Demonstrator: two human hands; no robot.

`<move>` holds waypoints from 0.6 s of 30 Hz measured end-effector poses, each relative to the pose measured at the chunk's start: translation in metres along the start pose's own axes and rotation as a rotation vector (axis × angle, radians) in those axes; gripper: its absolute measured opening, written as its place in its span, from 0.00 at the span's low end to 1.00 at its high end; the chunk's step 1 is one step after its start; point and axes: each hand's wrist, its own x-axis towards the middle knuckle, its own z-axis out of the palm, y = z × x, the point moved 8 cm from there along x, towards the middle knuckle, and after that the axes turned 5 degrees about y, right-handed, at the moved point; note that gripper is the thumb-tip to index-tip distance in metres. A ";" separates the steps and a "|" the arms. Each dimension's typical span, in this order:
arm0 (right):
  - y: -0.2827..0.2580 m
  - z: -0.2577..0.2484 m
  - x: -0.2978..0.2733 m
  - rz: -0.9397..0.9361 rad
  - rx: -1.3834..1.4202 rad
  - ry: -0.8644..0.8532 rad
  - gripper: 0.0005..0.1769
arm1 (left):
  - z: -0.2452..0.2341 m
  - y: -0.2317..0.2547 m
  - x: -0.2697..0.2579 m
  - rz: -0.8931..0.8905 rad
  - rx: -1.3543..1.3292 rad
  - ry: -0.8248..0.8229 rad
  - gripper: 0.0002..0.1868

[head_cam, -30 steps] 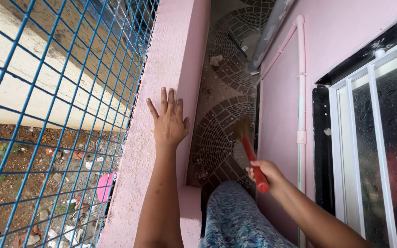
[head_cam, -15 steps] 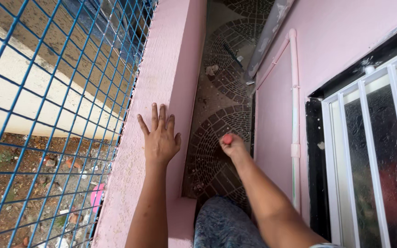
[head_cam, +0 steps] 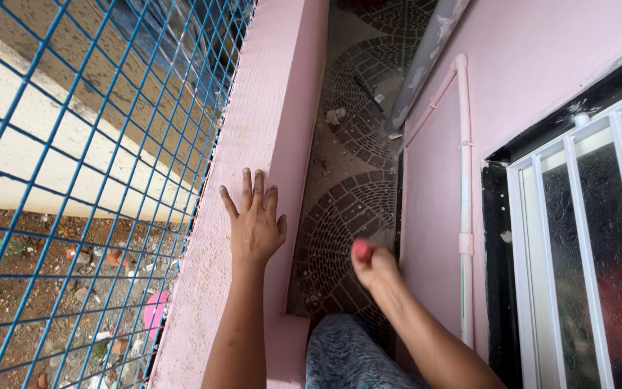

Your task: The person sweeps the floor along a narrow balcony and inside a bathroom using a broom, moving a red bucket and a purple container to reach all areas.

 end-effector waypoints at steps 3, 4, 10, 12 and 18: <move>-0.046 0.062 0.025 -0.040 0.310 0.006 0.10 | -0.002 0.001 0.000 0.014 -0.004 0.028 0.33; -0.066 0.092 0.030 -0.052 0.320 -0.105 0.09 | -0.001 0.001 0.001 0.011 0.003 0.022 0.33; -0.104 0.153 0.050 -0.156 -0.326 -0.303 0.07 | 0.004 -0.001 0.001 0.000 0.011 -0.001 0.32; -0.113 0.126 0.053 -0.278 -0.775 -0.262 0.07 | 0.005 -0.001 0.000 0.000 0.003 0.001 0.32; -0.115 0.037 0.044 -0.385 -0.837 -0.221 0.08 | 0.005 0.000 0.002 -0.004 0.011 -0.032 0.33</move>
